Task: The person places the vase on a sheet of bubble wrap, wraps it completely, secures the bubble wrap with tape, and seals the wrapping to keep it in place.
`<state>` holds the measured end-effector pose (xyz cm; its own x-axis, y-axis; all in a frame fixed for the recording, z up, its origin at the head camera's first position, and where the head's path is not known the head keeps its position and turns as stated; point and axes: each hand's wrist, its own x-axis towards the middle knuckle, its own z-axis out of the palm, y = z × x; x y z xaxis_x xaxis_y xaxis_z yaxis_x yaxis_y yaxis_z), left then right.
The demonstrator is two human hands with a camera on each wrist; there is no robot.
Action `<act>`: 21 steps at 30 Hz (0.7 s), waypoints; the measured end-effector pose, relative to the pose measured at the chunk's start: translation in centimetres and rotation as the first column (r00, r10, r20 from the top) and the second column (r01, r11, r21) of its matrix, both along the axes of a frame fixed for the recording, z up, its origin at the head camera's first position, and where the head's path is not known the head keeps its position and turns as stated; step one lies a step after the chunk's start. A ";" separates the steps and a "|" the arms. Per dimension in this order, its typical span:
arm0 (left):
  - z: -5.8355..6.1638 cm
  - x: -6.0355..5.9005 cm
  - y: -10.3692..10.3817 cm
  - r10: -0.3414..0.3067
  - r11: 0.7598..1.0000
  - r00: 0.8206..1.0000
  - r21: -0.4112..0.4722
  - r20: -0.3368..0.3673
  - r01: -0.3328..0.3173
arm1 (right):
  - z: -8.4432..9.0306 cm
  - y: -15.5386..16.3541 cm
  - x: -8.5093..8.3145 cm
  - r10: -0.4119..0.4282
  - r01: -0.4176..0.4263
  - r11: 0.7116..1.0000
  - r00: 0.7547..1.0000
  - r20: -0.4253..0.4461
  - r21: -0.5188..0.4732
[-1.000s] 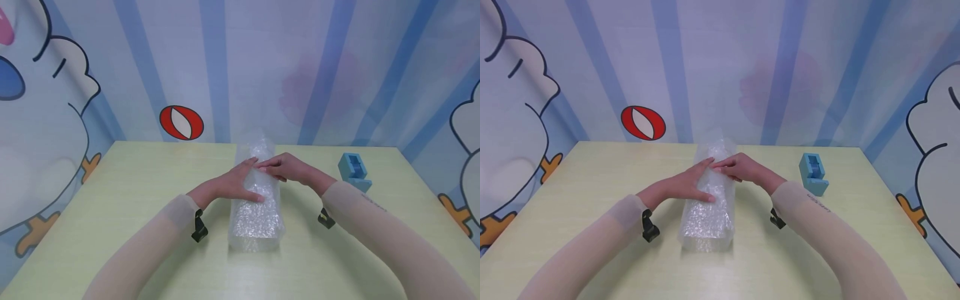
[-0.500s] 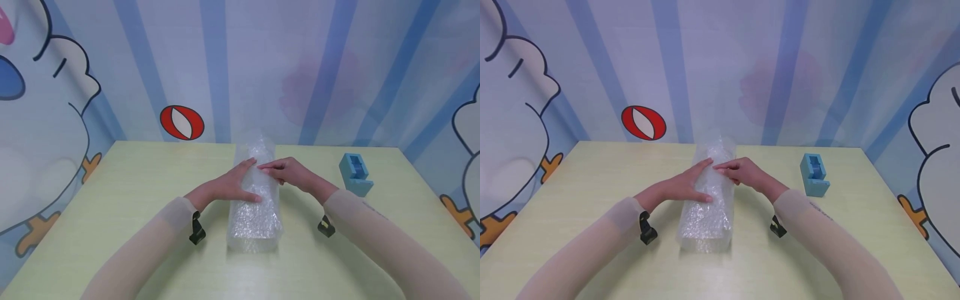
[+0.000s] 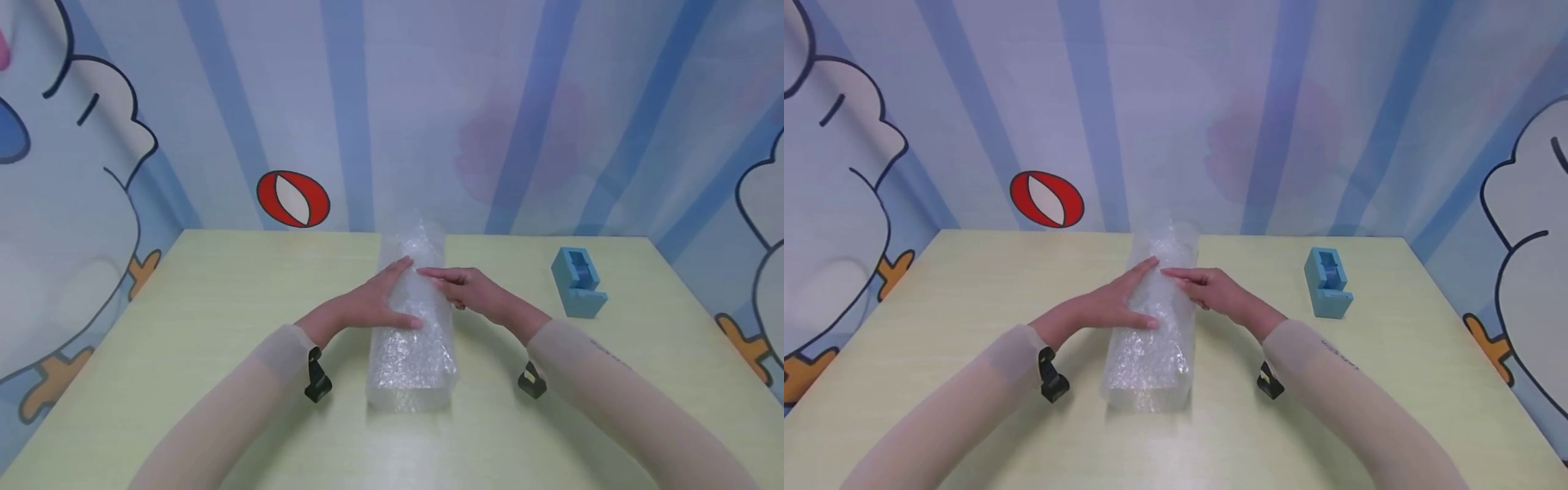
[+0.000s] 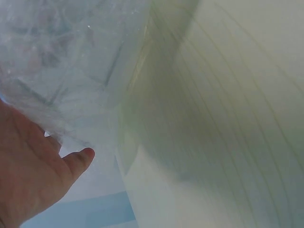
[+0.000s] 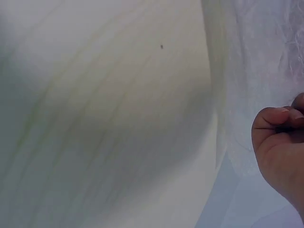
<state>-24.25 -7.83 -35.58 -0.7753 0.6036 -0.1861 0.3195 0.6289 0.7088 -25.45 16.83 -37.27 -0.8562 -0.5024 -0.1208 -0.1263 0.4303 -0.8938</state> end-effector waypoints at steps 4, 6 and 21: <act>-0.2 -0.1 0.0 -0.001 1.000 1.000 0.006 0.006 0.001 | 0.0 0.4 0.4 0.043 -0.043 0.999 0.999 0.018 0.030; -0.2 -0.1 0.1 0.000 1.000 1.000 0.011 0.004 0.000 | -0.1 0.4 0.6 0.043 -0.043 0.998 0.999 0.020 0.040; -0.7 0.2 -0.7 0.021 1.000 0.999 0.023 -0.043 -0.020 | -0.7 -0.8 1.7 -0.189 0.202 0.973 0.975 0.120 -0.110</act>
